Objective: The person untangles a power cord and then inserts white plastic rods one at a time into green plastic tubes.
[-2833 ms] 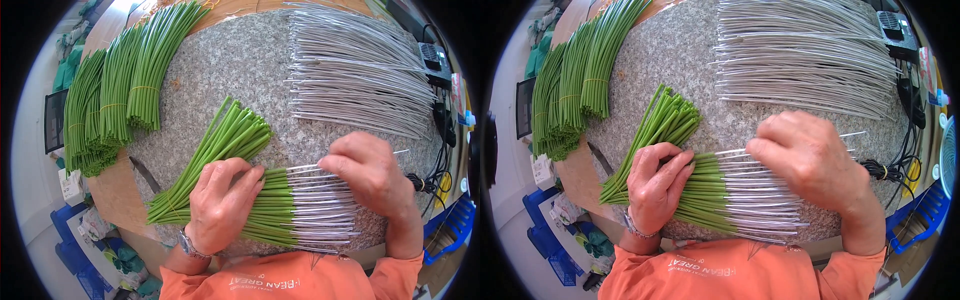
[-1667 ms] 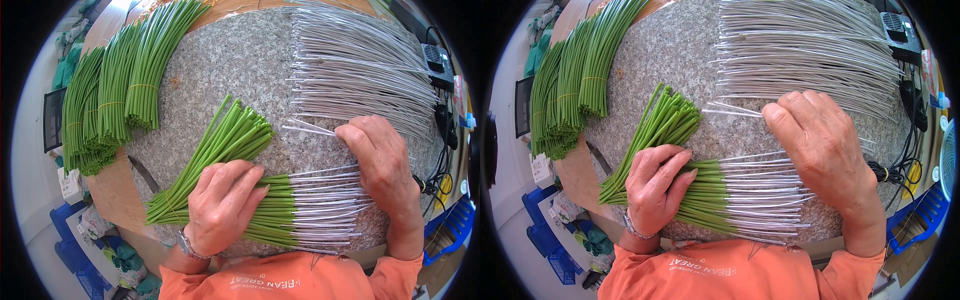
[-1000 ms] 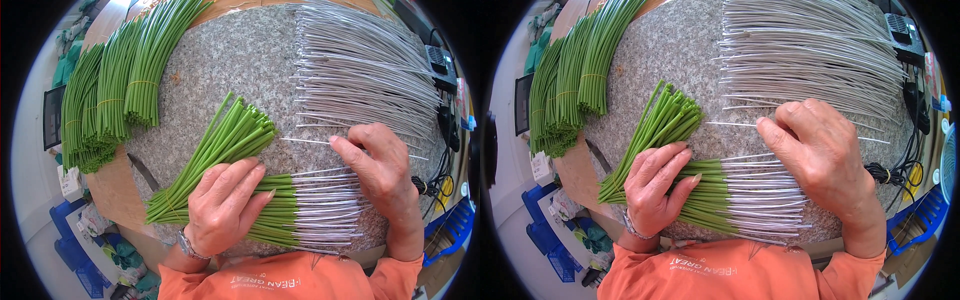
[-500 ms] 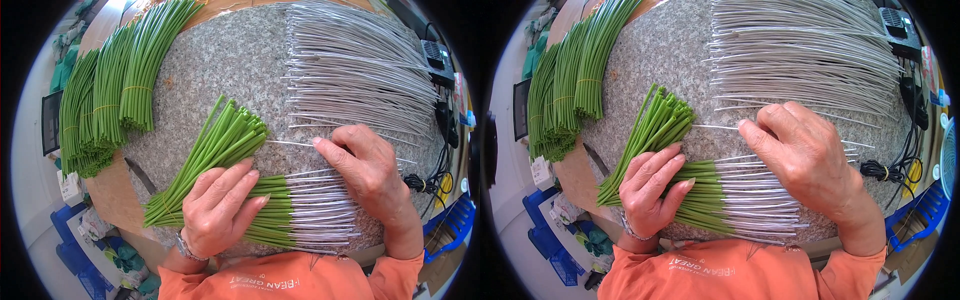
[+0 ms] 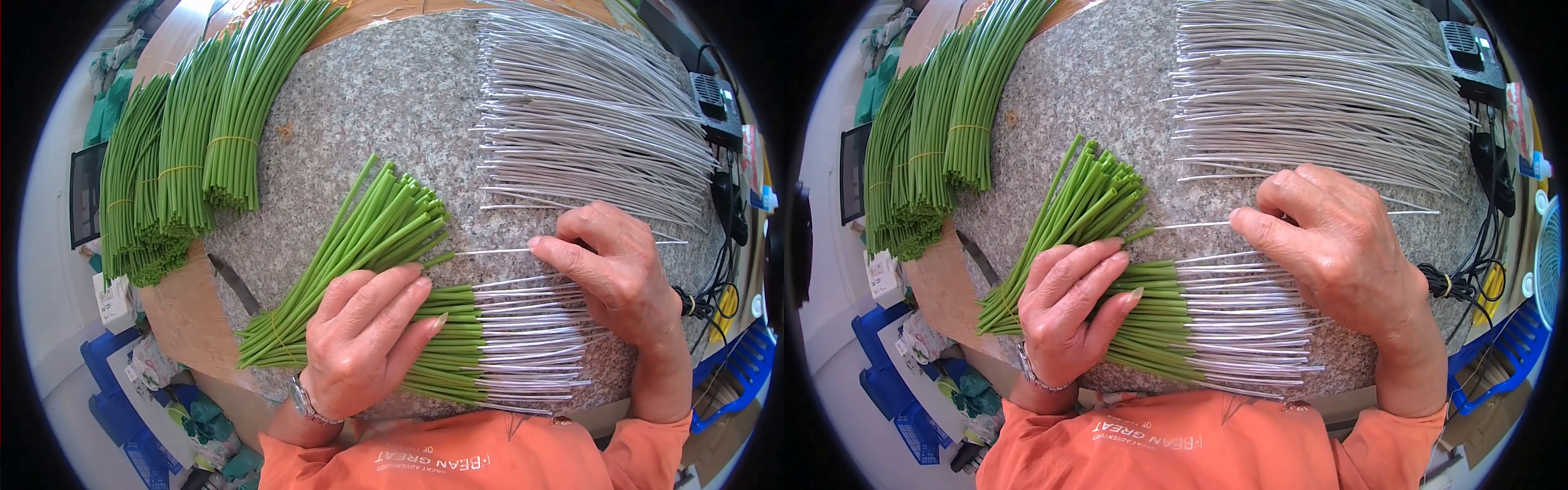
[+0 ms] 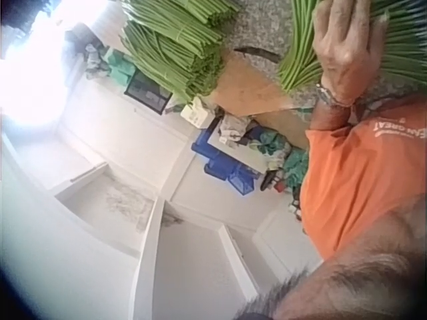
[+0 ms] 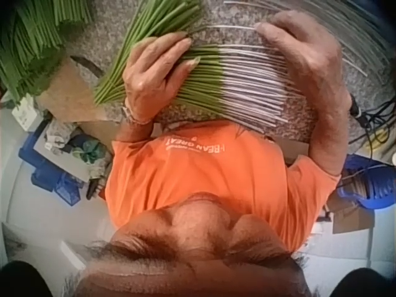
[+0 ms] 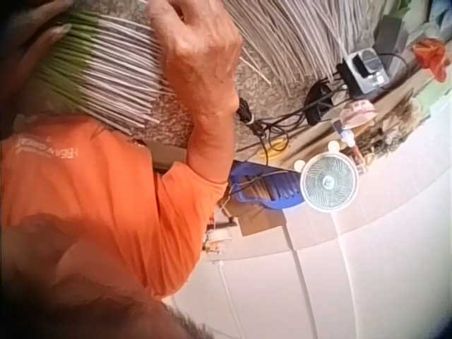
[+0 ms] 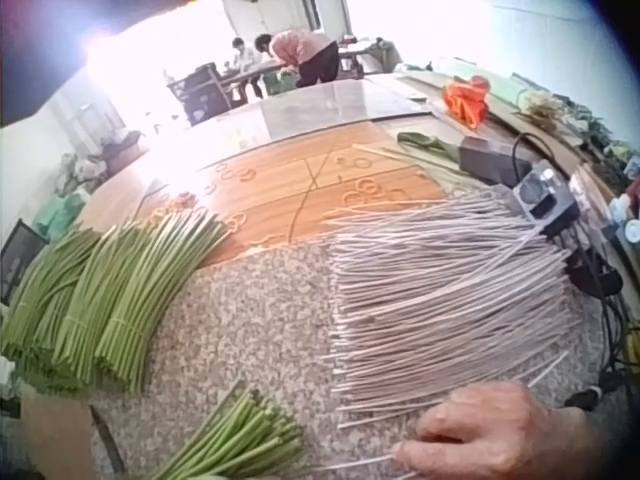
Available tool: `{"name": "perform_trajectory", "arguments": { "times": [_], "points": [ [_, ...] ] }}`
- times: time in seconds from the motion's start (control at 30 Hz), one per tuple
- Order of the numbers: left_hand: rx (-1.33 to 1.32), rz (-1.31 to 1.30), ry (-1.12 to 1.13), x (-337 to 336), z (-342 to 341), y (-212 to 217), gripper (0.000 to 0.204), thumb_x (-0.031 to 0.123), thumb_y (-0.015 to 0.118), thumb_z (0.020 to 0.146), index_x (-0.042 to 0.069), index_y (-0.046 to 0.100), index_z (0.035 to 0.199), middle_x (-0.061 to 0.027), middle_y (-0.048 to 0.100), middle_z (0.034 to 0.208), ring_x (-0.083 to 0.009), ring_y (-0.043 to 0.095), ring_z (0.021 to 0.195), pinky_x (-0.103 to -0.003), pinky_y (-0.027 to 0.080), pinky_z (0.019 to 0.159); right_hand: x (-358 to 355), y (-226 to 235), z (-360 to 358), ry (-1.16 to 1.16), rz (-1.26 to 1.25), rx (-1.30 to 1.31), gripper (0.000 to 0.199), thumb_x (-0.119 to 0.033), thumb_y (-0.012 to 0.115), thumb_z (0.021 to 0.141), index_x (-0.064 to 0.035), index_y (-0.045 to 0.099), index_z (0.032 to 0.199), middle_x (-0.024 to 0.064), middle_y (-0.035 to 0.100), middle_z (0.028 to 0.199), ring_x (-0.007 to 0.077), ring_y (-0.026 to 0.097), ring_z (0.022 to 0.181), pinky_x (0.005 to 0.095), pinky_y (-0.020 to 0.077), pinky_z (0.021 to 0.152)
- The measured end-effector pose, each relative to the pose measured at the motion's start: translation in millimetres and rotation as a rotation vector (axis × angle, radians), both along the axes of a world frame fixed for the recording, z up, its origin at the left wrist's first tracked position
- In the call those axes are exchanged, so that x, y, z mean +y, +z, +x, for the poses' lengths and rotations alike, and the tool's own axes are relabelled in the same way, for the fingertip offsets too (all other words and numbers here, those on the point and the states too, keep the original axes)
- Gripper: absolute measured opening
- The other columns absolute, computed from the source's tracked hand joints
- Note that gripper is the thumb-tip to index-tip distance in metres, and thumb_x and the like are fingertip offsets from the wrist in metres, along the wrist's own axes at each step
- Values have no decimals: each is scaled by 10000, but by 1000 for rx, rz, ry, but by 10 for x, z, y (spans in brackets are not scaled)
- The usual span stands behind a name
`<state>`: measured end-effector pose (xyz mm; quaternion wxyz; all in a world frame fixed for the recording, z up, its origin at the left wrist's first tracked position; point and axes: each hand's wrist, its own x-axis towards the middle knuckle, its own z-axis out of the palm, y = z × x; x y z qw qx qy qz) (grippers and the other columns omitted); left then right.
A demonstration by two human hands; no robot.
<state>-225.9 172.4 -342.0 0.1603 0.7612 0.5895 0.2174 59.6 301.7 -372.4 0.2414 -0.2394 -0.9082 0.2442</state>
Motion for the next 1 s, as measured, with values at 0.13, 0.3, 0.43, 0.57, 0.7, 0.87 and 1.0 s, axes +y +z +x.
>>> {"name": "perform_trajectory", "arguments": {
  "times": [0.13,0.3,0.43,0.57,0.7,0.87,1.0],
  "points": [
    [28,-9,-18,6,5,9,398,143,932,794,6,834,1155,-130,809,1228,-334,723,1042,-429,594,913,-11,14,-18,26,0,-11,319,-25,747,788,-39,792,1104,72,657,918,260,666,767,394,526,623],
    [23,-23,-37,9,20,24,395,146,928,796,1,832,1151,-124,799,1234,-334,720,1038,-440,595,916,-127,15,-161,51,123,5,236,-121,734,822,-22,753,1035,47,644,911,219,659,805,370,535,712],
    [-14,-28,-45,20,29,3,394,152,926,796,2,832,1148,-124,796,1205,-335,725,1023,-447,597,915,-296,-18,-249,61,122,11,213,-164,712,844,-48,747,1020,20,649,915,183,649,829,339,490,705],
    [-30,-39,-55,20,20,13,365,156,921,805,12,830,1128,-119,785,1145,-338,732,1001,-447,597,897,-145,-14,-142,-68,150,20,216,-95,773,836,-49,757,1046,41,700,911,208,672,815,367,525,733],
    [-57,-31,-60,8,8,-7,352,151,919,809,27,823,1124,-115,774,1099,-336,732,980,-443,593,872,77,-17,-20,-318,212,-76,219,-96,852,839,-75,734,1022,61,668,966,274,667,887,409,543,792],
    [-60,-30,-64,18,13,-14,392,143,922,808,33,811,1167,-120,771,1097,-336,732,974,-441,592,861,104,26,21,-261,212,-190,185,-103,831,884,-70,667,961,65,648,981,283,644,908,412,520,818],
    [-69,-42,-31,4,14,2,431,153,930,812,29,804,1205,-153,768,1157,-344,735,1000,-448,599,890,119,5,-4,-251,260,-200,188,-77,800,903,-67,622,965,79,643,970,283,641,900,417,512,822]
  ]
}}
